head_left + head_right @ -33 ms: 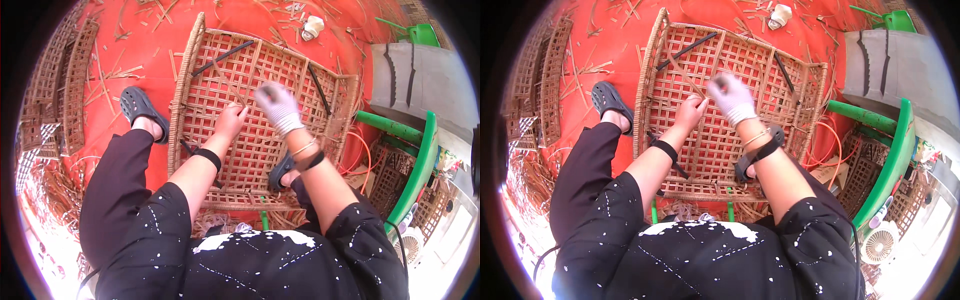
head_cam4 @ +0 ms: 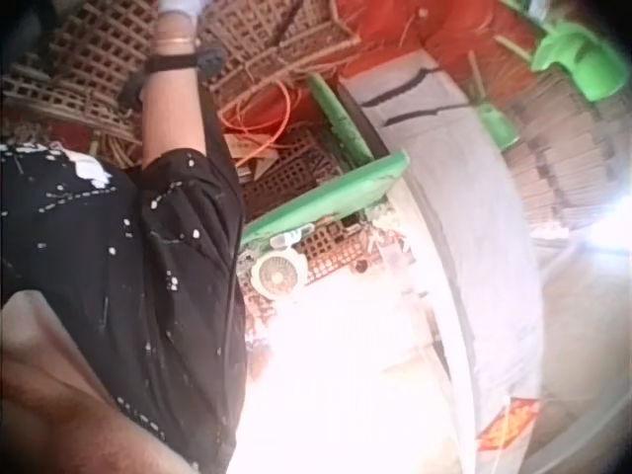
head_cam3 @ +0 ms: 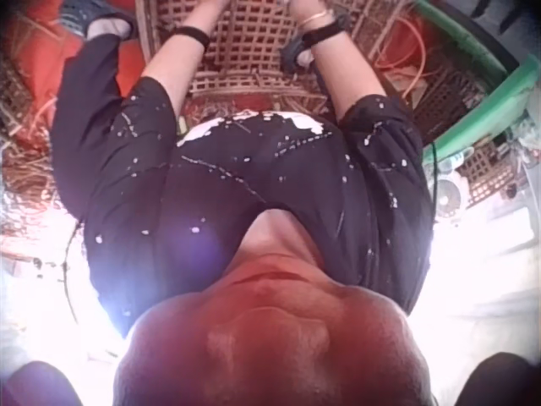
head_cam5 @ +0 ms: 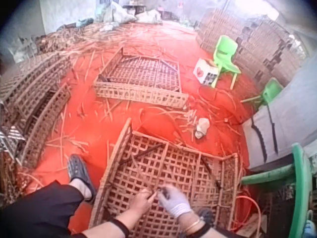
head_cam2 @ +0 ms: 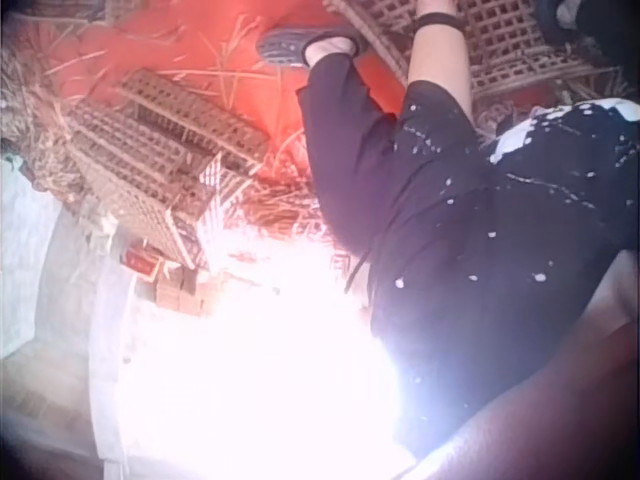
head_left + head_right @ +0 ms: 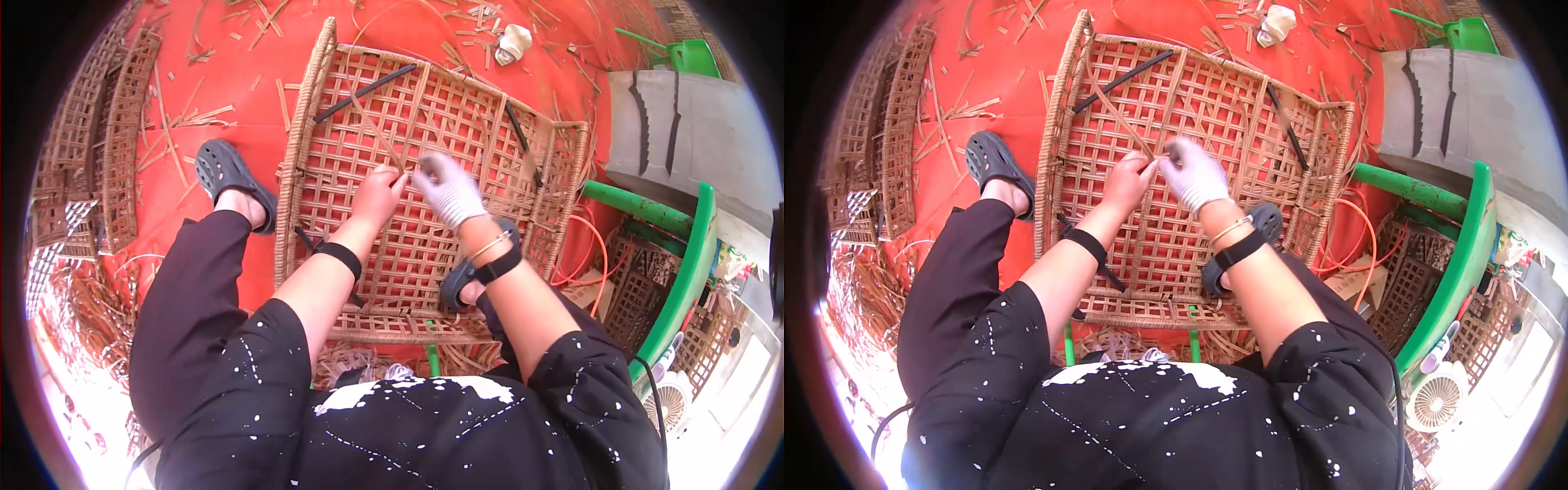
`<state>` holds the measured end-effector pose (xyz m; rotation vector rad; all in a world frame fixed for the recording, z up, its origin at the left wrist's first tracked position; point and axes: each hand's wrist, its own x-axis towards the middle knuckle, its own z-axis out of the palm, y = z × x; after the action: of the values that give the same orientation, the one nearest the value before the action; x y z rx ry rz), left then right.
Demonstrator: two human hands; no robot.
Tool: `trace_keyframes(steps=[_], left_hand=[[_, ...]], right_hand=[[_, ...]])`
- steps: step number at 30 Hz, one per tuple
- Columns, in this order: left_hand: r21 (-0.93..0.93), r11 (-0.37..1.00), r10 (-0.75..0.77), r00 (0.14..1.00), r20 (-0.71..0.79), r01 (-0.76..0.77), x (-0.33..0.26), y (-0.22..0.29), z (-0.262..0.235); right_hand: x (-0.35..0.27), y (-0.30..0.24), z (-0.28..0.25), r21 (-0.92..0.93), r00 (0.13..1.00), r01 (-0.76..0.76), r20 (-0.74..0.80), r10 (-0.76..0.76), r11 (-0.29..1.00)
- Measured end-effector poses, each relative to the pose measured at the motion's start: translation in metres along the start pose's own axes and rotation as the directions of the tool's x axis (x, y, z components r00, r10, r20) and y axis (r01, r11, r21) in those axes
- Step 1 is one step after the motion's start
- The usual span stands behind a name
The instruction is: The recorder weaves and secures bamboo or wicker strips onto a chair frame using a pneumatic stapler and hand tools.
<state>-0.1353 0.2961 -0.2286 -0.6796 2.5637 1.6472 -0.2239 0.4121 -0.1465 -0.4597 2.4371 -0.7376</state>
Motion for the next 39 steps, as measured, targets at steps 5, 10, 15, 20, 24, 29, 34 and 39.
trace_keyframes(steps=[5, 10, 15, 20, 24, 29, 34, 39], left_hand=[[0.135, 0.975, 0.167, 0.983, 0.070, -0.175, -0.004, 0.016, -0.006], [0.218, 0.910, 0.341, 0.936, 0.087, -0.352, -0.008, 0.006, -0.007], [-0.169, 0.939, 0.305, 0.952, 0.010, -0.299, -0.008, -0.014, 0.017], [-0.466, 0.571, -0.593, 0.733, 0.335, 0.675, 0.003, -0.083, 0.029], [-0.447, 0.400, -0.495, 0.599, 0.629, 0.800, -0.003, -0.046, 0.043], [-0.583, 0.288, -0.506, 0.637, 0.581, 0.760, -0.015, -0.064, 0.038], [-0.658, 0.341, -0.549, 0.710, 0.440, 0.671, -0.016, -0.060, 0.040], [-0.670, 0.403, -0.517, 0.760, 0.394, 0.623, -0.014, -0.054, 0.044]], right_hand=[[0.003, 0.026, 0.051, -0.367, 0.927, -0.160, 0.265, 0.267, 0.917], [0.017, 0.033, 0.062, -0.463, 0.881, -0.111, 0.363, 0.302, 0.879], [0.002, 0.062, 0.066, -0.338, 0.933, -0.268, 0.141, 0.330, 0.902], [0.000, 0.058, 0.079, -0.168, 0.959, -0.227, 0.134, 0.250, 0.959], [0.000, 0.095, 0.088, 0.144, 0.961, -0.271, 0.095, 0.259, 0.952], [0.002, 0.081, 0.084, 0.110, 0.966, -0.234, 0.140, 0.218, 0.966], [0.009, 0.068, 0.077, -0.152, 0.987, -0.097, 0.111, 0.115, 0.984], [0.026, 0.057, 0.061, -0.146, 0.973, -0.217, 0.048, 0.226, 0.965]])
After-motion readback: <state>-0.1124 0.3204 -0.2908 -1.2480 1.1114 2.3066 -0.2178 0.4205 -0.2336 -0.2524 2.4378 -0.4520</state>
